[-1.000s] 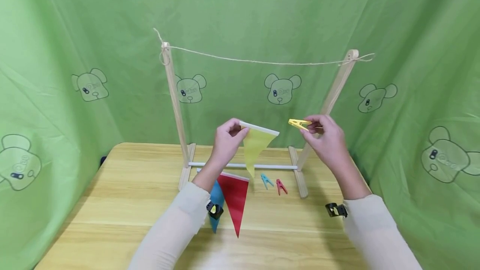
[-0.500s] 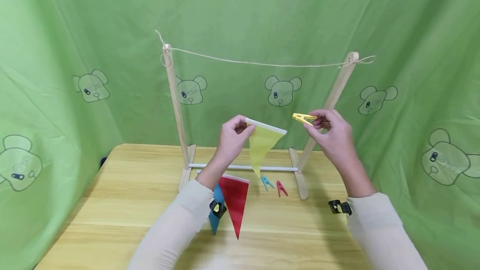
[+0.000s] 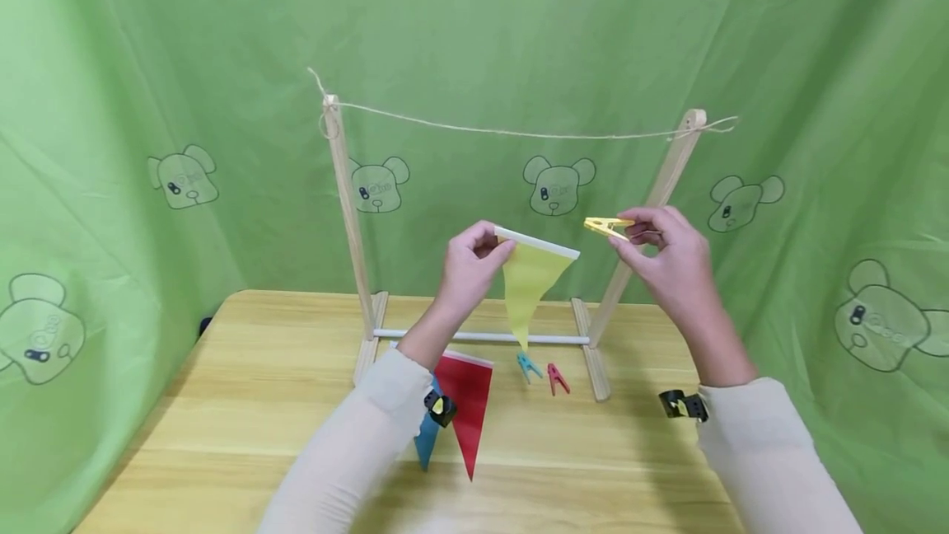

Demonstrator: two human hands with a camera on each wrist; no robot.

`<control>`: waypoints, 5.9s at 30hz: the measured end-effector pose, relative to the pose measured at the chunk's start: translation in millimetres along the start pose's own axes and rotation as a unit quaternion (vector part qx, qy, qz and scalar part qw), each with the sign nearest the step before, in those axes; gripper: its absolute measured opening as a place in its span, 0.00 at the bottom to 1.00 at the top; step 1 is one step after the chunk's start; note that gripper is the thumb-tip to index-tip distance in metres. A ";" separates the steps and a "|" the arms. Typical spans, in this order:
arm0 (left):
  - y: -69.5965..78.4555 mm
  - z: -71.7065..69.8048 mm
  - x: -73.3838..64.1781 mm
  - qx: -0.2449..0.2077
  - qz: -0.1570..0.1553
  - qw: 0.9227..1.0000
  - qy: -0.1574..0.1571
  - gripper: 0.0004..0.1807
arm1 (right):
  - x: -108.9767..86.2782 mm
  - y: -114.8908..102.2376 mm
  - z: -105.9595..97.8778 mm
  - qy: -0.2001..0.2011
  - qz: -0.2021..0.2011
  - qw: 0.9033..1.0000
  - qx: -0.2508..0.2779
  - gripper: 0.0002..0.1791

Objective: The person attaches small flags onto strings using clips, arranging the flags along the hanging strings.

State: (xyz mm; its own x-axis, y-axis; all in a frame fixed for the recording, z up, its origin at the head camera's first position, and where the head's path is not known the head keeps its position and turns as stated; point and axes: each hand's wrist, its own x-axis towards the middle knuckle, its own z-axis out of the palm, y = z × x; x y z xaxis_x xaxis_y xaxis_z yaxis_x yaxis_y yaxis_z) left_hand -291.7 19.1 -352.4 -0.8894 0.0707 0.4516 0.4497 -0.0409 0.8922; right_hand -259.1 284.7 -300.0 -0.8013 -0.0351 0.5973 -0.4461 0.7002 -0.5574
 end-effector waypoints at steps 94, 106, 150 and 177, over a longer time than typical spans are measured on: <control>61.5 58.0 63.9 -0.137 -0.057 0.987 0.053 0.07 | 98.5 -80.7 -93.5 -0.043 -0.175 0.961 -0.208 0.17; 64.7 65.5 66.2 -0.143 -0.054 0.986 0.065 0.06 | 106.1 -83.9 -94.7 -0.062 -0.200 0.953 -0.217 0.15; 76.1 82.9 76.0 -0.168 -0.057 0.980 0.089 0.09 | 119.5 -90.6 -93.5 -0.137 -0.235 0.920 -0.282 0.10; 81.1 93.2 76.4 -0.185 -0.068 0.976 0.093 0.07 | 122.1 -95.1 -91.5 -0.172 -0.261 0.902 -0.297 0.11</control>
State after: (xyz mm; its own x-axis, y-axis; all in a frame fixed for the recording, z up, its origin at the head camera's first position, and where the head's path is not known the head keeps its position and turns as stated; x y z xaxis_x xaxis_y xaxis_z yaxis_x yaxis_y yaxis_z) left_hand -315.6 114.1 -245.1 -0.9538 -0.0795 0.2898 0.2967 -0.4030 0.8658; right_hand -278.1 279.0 -121.3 -0.6665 -0.6177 0.4174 -0.5872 0.7800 0.2165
